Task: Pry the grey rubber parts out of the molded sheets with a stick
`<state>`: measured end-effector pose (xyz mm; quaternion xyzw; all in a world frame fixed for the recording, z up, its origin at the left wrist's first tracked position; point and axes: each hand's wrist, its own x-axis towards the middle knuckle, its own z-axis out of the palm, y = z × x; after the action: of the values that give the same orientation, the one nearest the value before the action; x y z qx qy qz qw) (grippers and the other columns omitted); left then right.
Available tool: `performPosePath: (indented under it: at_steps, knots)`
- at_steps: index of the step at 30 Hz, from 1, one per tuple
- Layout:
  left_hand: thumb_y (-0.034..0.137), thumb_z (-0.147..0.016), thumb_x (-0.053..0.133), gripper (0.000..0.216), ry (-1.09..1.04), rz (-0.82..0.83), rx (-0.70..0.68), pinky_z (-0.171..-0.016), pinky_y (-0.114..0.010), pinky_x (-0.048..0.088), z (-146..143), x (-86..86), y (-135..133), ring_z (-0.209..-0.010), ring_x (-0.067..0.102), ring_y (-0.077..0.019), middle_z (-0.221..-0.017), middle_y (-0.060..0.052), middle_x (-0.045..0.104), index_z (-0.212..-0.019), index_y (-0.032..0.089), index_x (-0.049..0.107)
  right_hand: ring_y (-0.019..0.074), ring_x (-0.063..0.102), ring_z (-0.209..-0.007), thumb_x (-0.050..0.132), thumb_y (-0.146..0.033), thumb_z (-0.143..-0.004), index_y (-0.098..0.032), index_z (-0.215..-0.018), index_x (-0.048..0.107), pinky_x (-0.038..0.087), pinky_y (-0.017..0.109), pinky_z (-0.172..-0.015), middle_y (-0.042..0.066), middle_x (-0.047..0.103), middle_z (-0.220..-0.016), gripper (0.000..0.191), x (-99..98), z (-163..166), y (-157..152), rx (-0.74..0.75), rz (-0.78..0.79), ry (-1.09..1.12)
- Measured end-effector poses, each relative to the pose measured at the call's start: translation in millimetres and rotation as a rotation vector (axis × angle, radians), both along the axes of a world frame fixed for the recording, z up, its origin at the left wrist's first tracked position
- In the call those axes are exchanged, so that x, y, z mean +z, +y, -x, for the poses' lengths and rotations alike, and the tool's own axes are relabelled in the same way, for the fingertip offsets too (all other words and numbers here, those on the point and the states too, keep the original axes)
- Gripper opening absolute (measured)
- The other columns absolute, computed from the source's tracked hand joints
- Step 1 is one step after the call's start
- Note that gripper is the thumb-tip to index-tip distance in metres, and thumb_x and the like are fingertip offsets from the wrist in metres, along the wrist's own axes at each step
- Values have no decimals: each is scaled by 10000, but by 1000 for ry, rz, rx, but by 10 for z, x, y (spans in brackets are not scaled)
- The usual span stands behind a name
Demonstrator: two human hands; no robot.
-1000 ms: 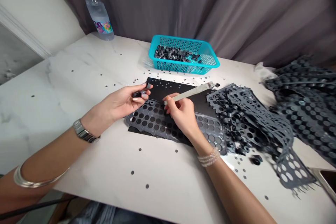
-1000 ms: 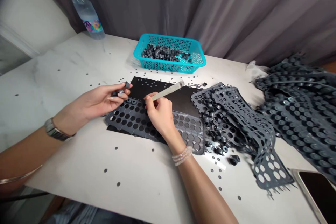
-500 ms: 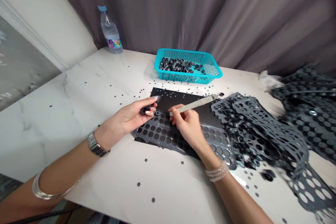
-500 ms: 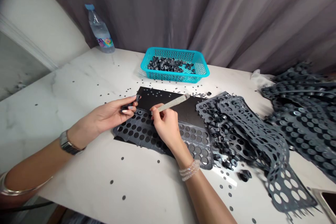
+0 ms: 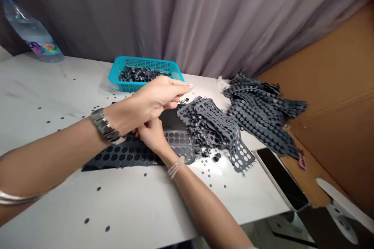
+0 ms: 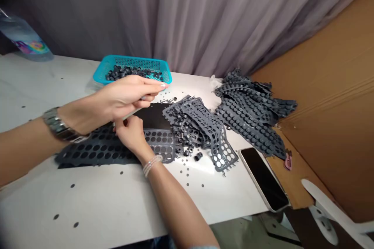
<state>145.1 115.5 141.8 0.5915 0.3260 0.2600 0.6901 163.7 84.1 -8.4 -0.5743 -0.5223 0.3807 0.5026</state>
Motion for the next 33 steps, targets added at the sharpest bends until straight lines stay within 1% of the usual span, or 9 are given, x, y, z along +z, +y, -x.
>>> performPosePath:
  at_steps: [4,8,10,13,17,21,23,27,33]
  knots:
    - [101,-841,637,150,-133,235,94,-373,-171,189,-28,-128,331,-443,247,-7,-562,48,355,-700,134,599,108,593,-535,491,-250,-873,-186,-758,642,482,215,-580,-26,607,-589,201,-17,3,2,24,-22,47]
    - [98,-912,490,188,-152,418,484,-361,-175,235,329,-412,835,-446,311,-41,-592,5,455,-777,176,596,114,596,-537,489,-265,-884,-193,-828,667,480,217,-564,-19,618,-603,200,-58,14,17,37,-34,58]
    - [125,-933,428,188,-142,391,583,-388,-169,277,441,-450,1062,-466,354,-56,-631,-6,488,-848,194,581,118,590,-526,496,-268,-881,-193,-816,668,470,219,-547,-17,613,-591,198,-75,22,20,17,-53,62]
    - [345,-949,389,245,-146,321,656,-476,-212,405,434,-316,1339,-609,499,-123,-803,-60,558,-1099,235,548,119,581,-507,487,-259,-882,-187,-799,664,461,223,-535,-13,605,-574,208,-82,33,17,2,-59,67]
    - [666,-805,414,724,-106,270,582,-638,-410,520,326,-71,1508,-1107,533,-345,-1297,-191,472,-1417,287,329,119,571,-495,484,-261,-881,-178,-789,657,440,220,-508,-8,599,-569,214,-61,36,-1,18,-54,79]
    - [615,-755,556,748,-81,58,518,-709,-408,532,535,-132,1270,-1214,480,-337,-1432,-191,395,-1403,283,380,110,554,-482,480,-279,-881,-171,-793,652,423,208,-487,-10,593,-575,221,-53,30,-12,28,-49,97]
    - [488,-745,649,581,26,-212,434,-733,-353,524,794,-288,995,-1093,560,-271,-1312,-169,533,-1257,235,543,106,544,-471,476,-305,-885,-168,-807,651,414,203,-474,-11,592,-572,236,-58,24,-11,22,-49,105]
    - [338,-788,625,167,592,-776,187,-745,-305,464,1378,-689,364,-805,601,-192,-902,-75,705,-828,201,713,104,544,-476,481,-361,-890,-160,-841,647,412,195,-468,-12,595,-584,265,-38,8,-14,-5,-59,104]
    - [258,-815,586,229,739,-948,126,-690,-300,462,1747,-1134,0,-683,574,-156,-928,-53,679,-1012,220,697,125,601,-533,496,-381,-889,-163,-830,655,433,200,-499,12,639,-636,277,118,70,-12,22,-91,-86]
